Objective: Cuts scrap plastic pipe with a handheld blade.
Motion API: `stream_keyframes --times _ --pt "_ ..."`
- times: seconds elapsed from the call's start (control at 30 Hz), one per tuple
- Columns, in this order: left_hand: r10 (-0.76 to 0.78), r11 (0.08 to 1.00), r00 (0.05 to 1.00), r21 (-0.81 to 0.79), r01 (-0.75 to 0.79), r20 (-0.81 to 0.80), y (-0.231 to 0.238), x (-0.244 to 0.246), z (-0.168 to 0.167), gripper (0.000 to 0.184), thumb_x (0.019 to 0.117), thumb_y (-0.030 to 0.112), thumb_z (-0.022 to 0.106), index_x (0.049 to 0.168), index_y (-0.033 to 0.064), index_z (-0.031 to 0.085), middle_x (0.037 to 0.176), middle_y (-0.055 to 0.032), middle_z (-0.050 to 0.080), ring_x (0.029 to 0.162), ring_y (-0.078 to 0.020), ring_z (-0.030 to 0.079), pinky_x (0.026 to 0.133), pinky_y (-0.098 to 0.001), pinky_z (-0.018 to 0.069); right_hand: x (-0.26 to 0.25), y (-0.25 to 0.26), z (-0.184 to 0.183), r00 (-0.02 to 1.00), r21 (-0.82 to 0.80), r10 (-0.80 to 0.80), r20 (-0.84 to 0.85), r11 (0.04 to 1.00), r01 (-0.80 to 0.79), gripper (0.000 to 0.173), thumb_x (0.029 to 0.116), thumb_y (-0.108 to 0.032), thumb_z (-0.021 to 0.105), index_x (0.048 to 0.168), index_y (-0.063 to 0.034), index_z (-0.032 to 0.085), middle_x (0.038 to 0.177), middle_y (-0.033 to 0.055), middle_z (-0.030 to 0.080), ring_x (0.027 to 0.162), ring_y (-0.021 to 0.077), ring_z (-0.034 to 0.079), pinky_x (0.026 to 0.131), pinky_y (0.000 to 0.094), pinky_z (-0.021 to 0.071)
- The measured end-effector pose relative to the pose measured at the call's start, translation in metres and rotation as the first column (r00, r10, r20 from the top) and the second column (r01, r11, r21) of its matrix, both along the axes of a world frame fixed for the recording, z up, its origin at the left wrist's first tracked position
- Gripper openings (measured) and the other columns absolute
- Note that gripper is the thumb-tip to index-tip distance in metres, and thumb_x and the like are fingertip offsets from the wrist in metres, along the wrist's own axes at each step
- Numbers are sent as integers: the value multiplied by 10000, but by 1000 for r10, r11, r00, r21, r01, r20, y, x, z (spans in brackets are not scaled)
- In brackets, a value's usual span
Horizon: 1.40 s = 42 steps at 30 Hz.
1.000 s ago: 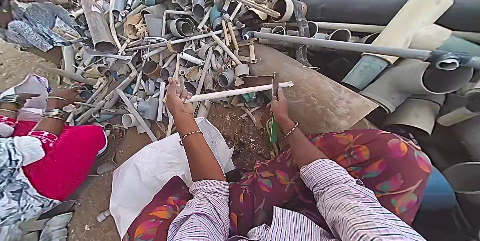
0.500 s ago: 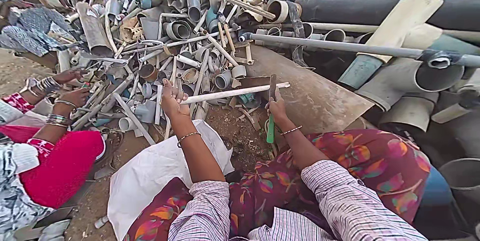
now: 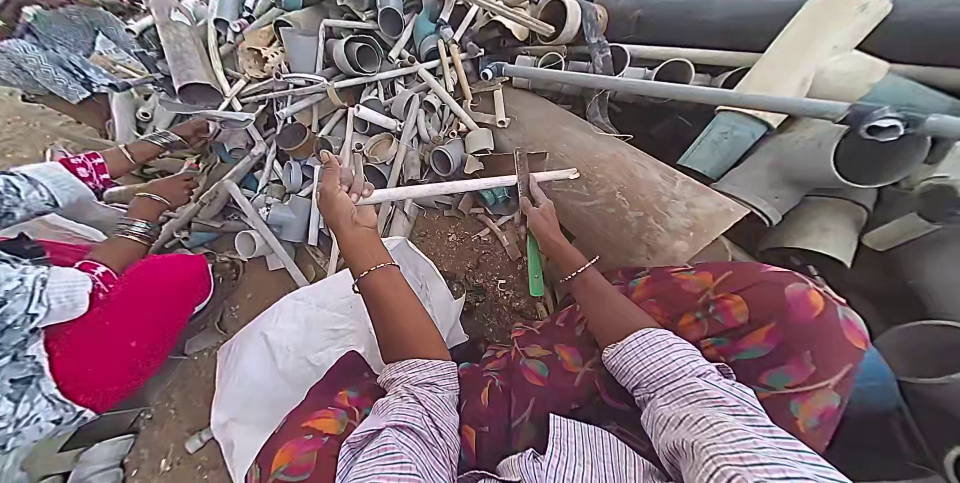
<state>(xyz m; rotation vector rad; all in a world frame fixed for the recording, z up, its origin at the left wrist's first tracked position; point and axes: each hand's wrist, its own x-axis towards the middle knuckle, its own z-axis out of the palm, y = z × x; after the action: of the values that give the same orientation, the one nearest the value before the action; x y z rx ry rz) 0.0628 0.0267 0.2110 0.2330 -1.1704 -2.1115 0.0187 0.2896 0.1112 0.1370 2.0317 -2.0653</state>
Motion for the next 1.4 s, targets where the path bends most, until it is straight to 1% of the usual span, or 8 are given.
stream_keyframes --times 0.13,0.23,0.37,0.57,0.77,0.97,1.2,1.4 --pt "-1 999 1000 37 2 -26 1 1 -3 324 1127 323 353 838 232 471 526 142 295 407 9 307 466 -127 365 30 -30 29 934 152 328 -144 940 -306 557 1121 -142 392 1650 -216 237 727 97 537 460 126 441 443 259 413" --pt "73 996 996 47 -71 -55 -3 -4 -2 463 1137 326 276 771 175 516 471 99 353 388 -44 406 482 -215 474 5 -13 0 996 116 50 -79 992 -40 542 1131 -203 373 1652 -247 228 689 109 547 424 145 441 406 281 406" --pt "95 995 993 -28 -97 -77 -2 -2 -9 547 1129 363 174 702 210 479 476 114 354 410 -33 411 508 -196 455 -13 3 -7 989 160 -134 56 979 123 551 1134 -246 347 1658 -262 178 742 113 561 472 162 446 437 304 395" --pt "116 992 981 -19 -121 -157 0 -3 -17 558 1128 351 136 665 223 420 456 110 352 395 -31 407 483 -190 431 33 -38 21 924 287 336 -183 917 -277 556 1113 -156 418 1644 -222 267 854 164 614 546 200 492 525 355 452" --pt "126 992 977 16 -125 -175 1 -7 -7 561 1134 308 188 630 206 413 436 85 357 376 -58 403 455 -216 423 -26 1 -8 970 93 -231 72 970 224 578 1125 -178 371 1661 -245 165 706 85 555 443 140 469 415 283 411" --pt "67 995 972 -60 -83 -224 2 0 -14 543 1128 318 197 614 240 354 462 95 346 412 -54 398 503 -203 429 30 -34 25 915 260 348 -202 920 -293 543 1118 -164 413 1640 -221 277 845 151 601 536 177 472 513 334 445" --pt "76 995 961 -39 -90 -265 8 -1 -8 583 1112 376 68 665 219 409 488 85 383 406 -52 391 457 -188 395 -28 7 -10 946 121 -306 111 949 293 551 1130 -215 364 1653 -247 191 718 78 569 466 145 480 431 292 416" --pt "264 961 926 152 -229 -269 3 -19 -12 623 1116 356 96 589 191 386 439 47 394 355 -84 385 377 -231 366 35 -36 24 913 293 346 -218 915 -277 546 1116 -168 417 1641 -210 273 879 168 627 571 206 511 555 368 471"
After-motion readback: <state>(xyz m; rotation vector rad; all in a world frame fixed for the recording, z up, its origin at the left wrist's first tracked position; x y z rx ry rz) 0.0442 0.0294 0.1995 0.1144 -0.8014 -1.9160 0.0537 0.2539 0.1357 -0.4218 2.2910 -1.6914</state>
